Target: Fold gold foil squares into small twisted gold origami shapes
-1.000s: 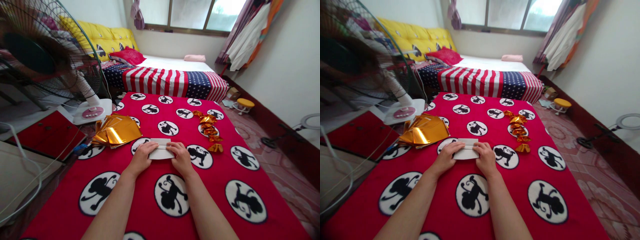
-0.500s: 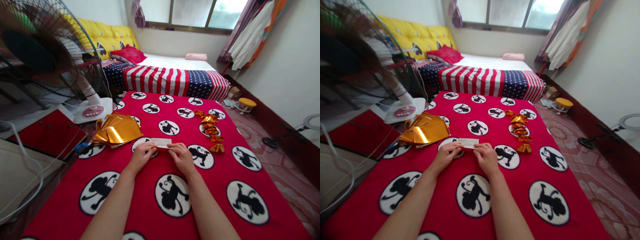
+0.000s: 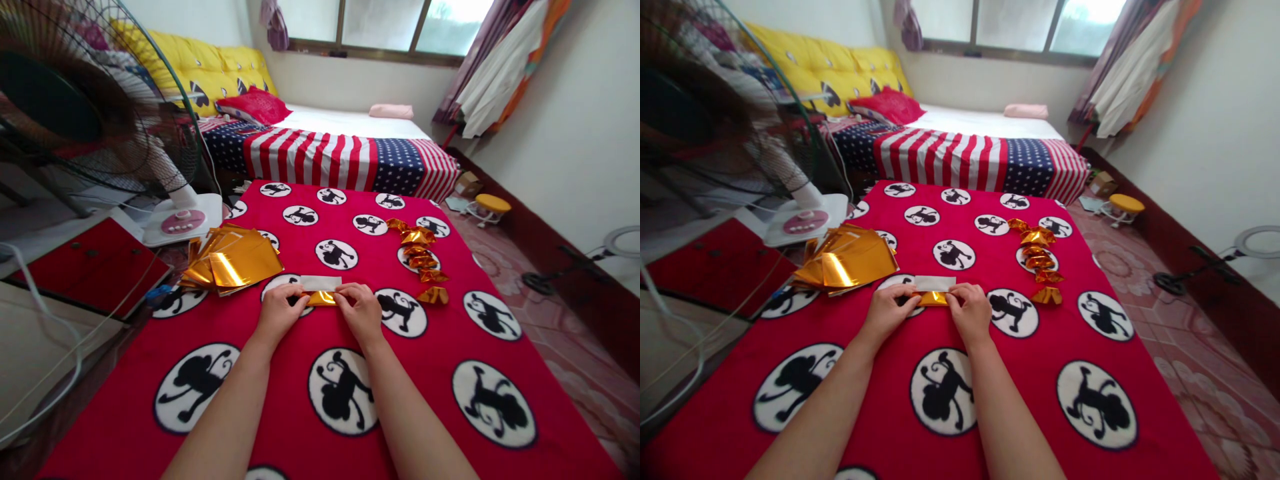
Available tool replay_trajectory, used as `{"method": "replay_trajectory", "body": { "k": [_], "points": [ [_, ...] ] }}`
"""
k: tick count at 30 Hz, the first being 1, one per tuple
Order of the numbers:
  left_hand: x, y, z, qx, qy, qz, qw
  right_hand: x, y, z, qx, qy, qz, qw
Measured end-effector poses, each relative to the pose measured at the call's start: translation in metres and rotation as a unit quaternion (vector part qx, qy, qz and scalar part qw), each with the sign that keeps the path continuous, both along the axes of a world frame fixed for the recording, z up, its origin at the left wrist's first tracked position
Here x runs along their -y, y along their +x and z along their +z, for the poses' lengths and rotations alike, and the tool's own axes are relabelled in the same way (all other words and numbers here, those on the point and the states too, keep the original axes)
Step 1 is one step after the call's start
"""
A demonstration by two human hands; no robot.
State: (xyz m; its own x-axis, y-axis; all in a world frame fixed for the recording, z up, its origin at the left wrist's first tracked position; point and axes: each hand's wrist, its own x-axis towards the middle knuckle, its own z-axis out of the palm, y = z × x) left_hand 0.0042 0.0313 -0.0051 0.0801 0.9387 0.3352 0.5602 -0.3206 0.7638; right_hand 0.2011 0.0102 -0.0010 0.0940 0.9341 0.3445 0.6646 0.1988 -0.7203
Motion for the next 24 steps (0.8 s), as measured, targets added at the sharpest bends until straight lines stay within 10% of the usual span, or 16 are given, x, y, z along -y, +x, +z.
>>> {"method": "replay_trajectory", "body": {
  "k": [24],
  "points": [
    [-0.0018,0.0007,-0.0034,-0.034,-0.004,0.05,0.998,-0.001,-0.0016,0.0023,0.066,-0.035,-0.047,0.996]
  ]
}}
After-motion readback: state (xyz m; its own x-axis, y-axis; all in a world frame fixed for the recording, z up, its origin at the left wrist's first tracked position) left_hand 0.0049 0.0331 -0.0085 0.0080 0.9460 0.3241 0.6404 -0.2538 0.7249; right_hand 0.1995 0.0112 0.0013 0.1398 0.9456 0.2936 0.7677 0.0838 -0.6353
